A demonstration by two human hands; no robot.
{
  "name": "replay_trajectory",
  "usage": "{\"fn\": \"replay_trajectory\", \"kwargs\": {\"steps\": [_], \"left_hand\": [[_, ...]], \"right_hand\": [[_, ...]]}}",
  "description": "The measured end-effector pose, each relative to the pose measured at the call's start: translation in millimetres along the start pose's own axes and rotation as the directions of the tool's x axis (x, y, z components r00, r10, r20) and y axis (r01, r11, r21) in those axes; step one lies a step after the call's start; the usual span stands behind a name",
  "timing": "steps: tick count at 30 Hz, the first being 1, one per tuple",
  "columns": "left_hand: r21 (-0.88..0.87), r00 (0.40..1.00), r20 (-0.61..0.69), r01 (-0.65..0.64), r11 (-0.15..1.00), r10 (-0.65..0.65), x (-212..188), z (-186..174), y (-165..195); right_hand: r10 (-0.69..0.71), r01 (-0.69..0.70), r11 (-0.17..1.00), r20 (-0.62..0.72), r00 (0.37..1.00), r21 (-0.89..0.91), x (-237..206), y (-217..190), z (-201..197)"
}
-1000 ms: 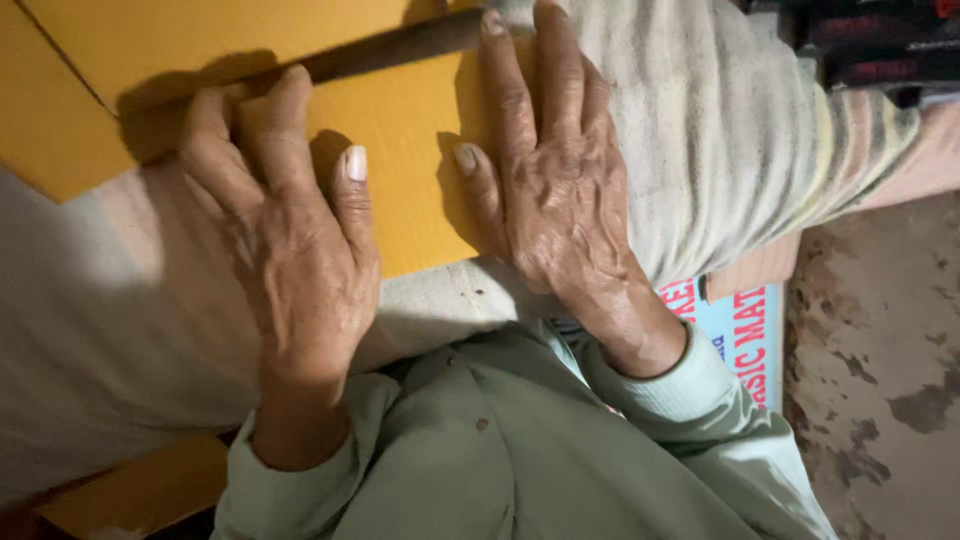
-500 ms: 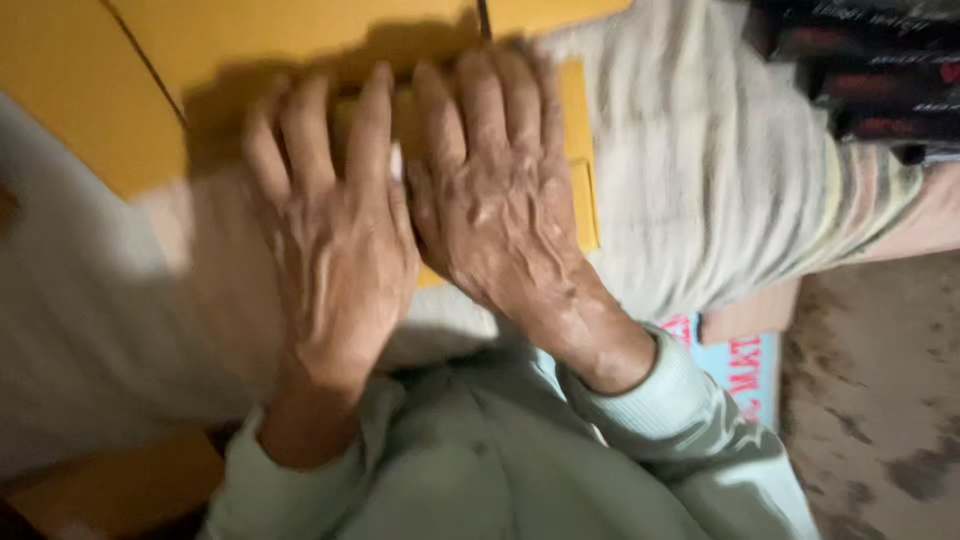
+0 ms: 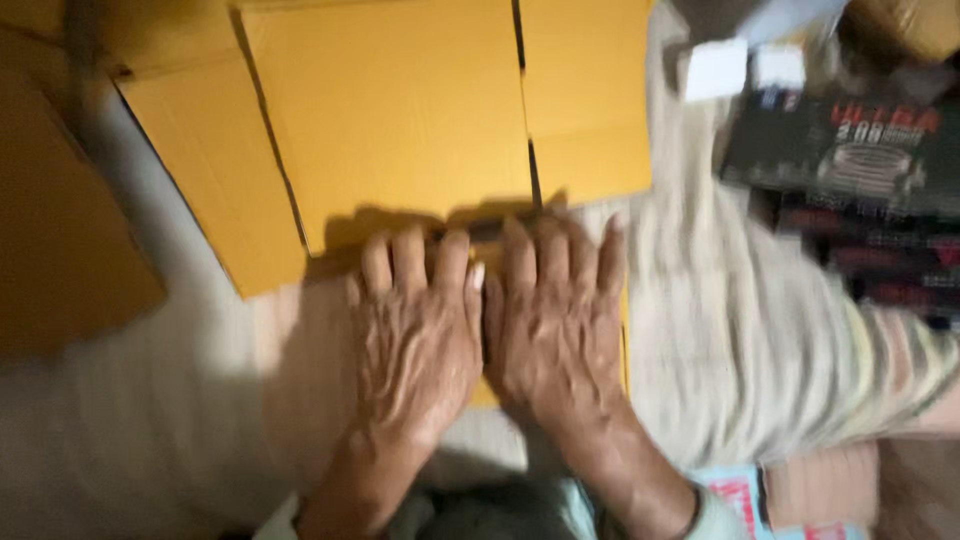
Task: The person sits and folds flat yellow cardboard boxes into open rectangular boxes, pressing the creases and sides by hand, then folds the top flaps closed and sets each finished box aside, repeating with more flat blanks.
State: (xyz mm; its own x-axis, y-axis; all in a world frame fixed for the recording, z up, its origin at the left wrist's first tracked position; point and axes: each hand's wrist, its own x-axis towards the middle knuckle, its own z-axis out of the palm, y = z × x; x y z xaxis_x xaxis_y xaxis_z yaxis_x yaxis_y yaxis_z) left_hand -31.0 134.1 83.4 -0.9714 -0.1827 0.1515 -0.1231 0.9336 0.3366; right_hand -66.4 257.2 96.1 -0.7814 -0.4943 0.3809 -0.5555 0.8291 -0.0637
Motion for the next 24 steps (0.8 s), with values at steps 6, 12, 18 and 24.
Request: {"fn": "replay_trajectory", "kwargs": {"steps": [6, 12, 18, 24], "left_hand": [[0.015, 0.989, -0.146, 0.025, 1.000, -0.023, 13.2, 2.5, 2.1], [0.062, 0.999, -0.021, 0.044, 0.997, -0.043, 14.8, -8.6, 9.0], [0.046, 0.997, -0.015, 0.073, 0.996, -0.072, 5.8, 3.8, 2.9], [0.003, 0.999, -0.036, 0.007, 1.000, -0.007, 3.0, 3.1, 3.0]], "right_hand": [[0.016, -0.036, 0.987, 0.127, 0.992, 0.155, 23.4, 14.1, 2.8], [-0.058, 0.058, 0.990, -0.003, 0.998, 0.128, 18.5, 22.5, -1.8], [-0.210, 0.180, 0.948, 0.092, 0.973, 0.263, 23.2, 28.5, 5.0], [-0.115, 0.100, 0.975, 0.066, 0.991, 0.197, 14.8, 38.5, 6.6]]}}
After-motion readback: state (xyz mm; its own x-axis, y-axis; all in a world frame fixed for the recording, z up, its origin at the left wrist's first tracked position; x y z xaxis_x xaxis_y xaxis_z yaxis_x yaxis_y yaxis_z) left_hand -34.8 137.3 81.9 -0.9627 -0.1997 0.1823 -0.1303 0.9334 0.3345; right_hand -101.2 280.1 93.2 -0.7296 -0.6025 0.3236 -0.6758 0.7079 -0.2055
